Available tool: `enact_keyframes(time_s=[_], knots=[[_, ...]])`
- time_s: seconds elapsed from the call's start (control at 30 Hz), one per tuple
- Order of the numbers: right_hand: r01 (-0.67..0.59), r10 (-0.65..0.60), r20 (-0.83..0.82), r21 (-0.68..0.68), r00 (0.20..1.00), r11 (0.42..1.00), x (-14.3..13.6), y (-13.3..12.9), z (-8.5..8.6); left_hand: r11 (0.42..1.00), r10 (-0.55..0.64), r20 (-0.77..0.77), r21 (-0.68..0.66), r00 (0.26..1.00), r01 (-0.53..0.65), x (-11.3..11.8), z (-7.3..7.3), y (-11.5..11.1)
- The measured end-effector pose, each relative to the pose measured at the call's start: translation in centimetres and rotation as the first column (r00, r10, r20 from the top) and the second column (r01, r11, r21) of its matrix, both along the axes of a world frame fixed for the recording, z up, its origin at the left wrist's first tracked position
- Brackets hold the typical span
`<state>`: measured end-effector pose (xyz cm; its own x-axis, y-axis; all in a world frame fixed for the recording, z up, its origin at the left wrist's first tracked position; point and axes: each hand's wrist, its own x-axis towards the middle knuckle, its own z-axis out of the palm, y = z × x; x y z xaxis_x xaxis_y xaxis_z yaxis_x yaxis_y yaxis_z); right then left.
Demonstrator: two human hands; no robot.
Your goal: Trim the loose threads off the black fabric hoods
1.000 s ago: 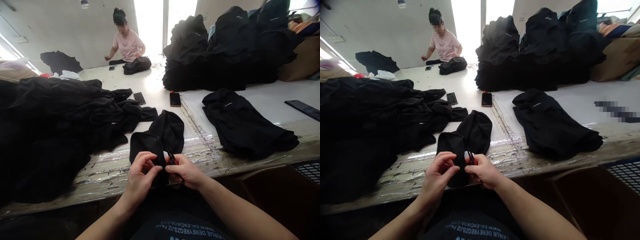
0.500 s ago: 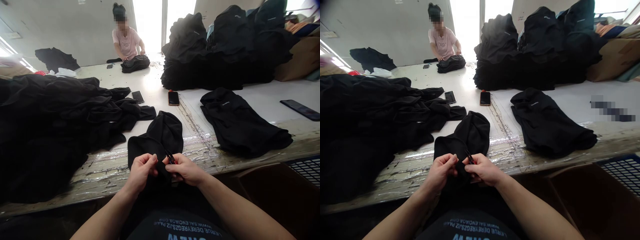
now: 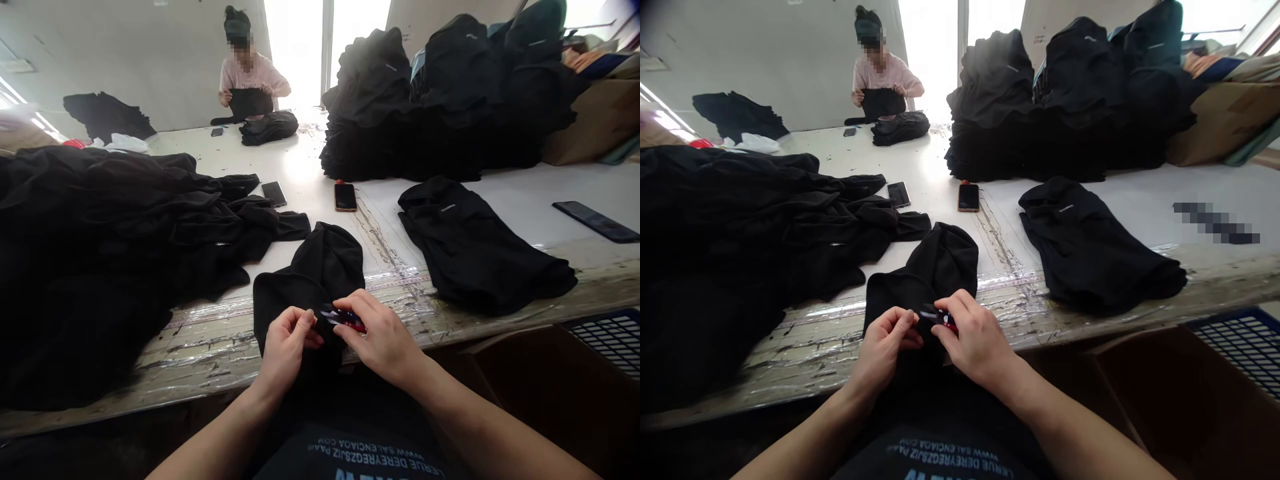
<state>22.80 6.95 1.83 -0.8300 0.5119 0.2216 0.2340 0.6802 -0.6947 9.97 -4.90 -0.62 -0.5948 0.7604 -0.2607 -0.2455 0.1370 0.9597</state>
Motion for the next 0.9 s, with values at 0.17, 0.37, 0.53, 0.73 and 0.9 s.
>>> enact_keyframes(time_s=[0.17,0.37,0.53,0.73,0.9], knots=[[-0.068,0.046,0.103,0.221,0.994,0.973,0.9,-0.6,1.1,1.000,0.001,-0.300,0.003,0.954,0.000,0.7,0.1,-0.2],[-0.092,0.078,0.137,0.094,0.987,0.991,0.7,-0.4,1.0,1.000,0.005,-0.610,0.012,0.792,0.004,0.9,-0.3,-0.7],[-0.076,0.059,0.153,0.107,0.986,0.991,0.4,-0.5,0.7,1.000,-0.007,-0.629,0.000,0.777,0.009,1.0,-0.6,-0.8],[-0.084,0.067,0.126,0.133,0.990,0.987,0.8,-0.8,0.1,0.999,-0.020,-0.514,-0.052,0.858,-0.008,1.0,-0.4,-0.7],[0.091,-0.093,-0.051,-0.034,0.994,0.995,-0.2,1.4,-0.6,0.998,-0.058,-0.386,-0.032,0.921,0.049,2.0,-1.3,-0.8]])
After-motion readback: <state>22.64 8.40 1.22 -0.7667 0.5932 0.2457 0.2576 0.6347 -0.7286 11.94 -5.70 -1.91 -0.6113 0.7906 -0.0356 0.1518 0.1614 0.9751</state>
